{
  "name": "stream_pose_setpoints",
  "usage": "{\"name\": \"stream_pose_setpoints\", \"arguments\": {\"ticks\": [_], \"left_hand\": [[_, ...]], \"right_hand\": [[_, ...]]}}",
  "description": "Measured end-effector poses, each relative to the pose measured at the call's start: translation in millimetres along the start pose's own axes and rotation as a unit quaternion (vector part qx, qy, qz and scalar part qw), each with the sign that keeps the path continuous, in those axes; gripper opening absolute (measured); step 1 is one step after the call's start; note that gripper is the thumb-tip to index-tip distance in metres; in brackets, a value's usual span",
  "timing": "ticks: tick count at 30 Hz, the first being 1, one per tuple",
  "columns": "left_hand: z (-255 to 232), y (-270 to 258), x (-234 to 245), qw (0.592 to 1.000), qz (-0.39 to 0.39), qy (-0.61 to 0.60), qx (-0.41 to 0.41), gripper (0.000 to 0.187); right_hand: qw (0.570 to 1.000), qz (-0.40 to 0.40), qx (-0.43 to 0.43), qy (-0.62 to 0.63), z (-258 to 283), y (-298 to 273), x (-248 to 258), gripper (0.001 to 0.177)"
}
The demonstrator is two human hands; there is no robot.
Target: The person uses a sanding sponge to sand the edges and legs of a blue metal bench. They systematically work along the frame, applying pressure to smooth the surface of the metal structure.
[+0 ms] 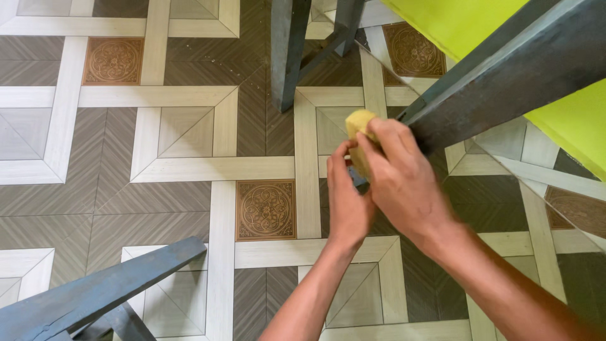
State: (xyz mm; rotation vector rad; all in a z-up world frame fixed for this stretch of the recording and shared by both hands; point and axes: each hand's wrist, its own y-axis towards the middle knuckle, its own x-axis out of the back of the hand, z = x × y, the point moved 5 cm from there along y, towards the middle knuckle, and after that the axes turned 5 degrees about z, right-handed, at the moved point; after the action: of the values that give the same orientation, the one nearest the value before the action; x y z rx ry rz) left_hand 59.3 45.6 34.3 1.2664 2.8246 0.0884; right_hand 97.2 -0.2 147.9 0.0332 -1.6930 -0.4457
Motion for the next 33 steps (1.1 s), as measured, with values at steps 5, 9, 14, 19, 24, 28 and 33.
{"name": "stream_pose_setpoints", "arguments": {"ticks": [5,9,14,19,24,28,33], "left_hand": [[52.4,-3.0,-5.2,0.999,-0.008,0.038,0.030,0.077],[94.4,-1.9,-8.0,0.993,-0.009,0.065,0.094,0.058],[150.3,3.3,-23.5,0.978,0.007,-0.007,0.208,0.031],[143.5,-1.7,-20.0,0.985,0.004,0.069,0.157,0.033],[95.6,-15.8,-13.6,0.994,0.021,0.025,0.106,0.054],[44.3,-19.9,-15.7,0.996,-0.005,0.023,0.092,0.062],[-22.7,-23.9,-19.8,0.998,-0.032,0.018,0.059,0.063]], "right_hand": [[0.996,0.066,0.035,-0.057,4.8,-13.7,-49.3,0.052],[0.978,0.171,0.046,-0.109,7.9,-31.7,-94.1,0.057],[0.956,0.254,0.076,-0.121,4.8,-65.5,-145.1,0.061],[0.975,0.218,-0.005,0.032,1.0,-67.5,-132.0,0.063],[0.977,0.202,0.034,-0.065,4.4,-54.9,-90.3,0.061],[0.990,0.142,-0.004,0.024,5.5,-39.6,-32.4,0.060],[0.995,0.090,0.006,0.045,2.6,-25.6,45.3,0.053]]}}
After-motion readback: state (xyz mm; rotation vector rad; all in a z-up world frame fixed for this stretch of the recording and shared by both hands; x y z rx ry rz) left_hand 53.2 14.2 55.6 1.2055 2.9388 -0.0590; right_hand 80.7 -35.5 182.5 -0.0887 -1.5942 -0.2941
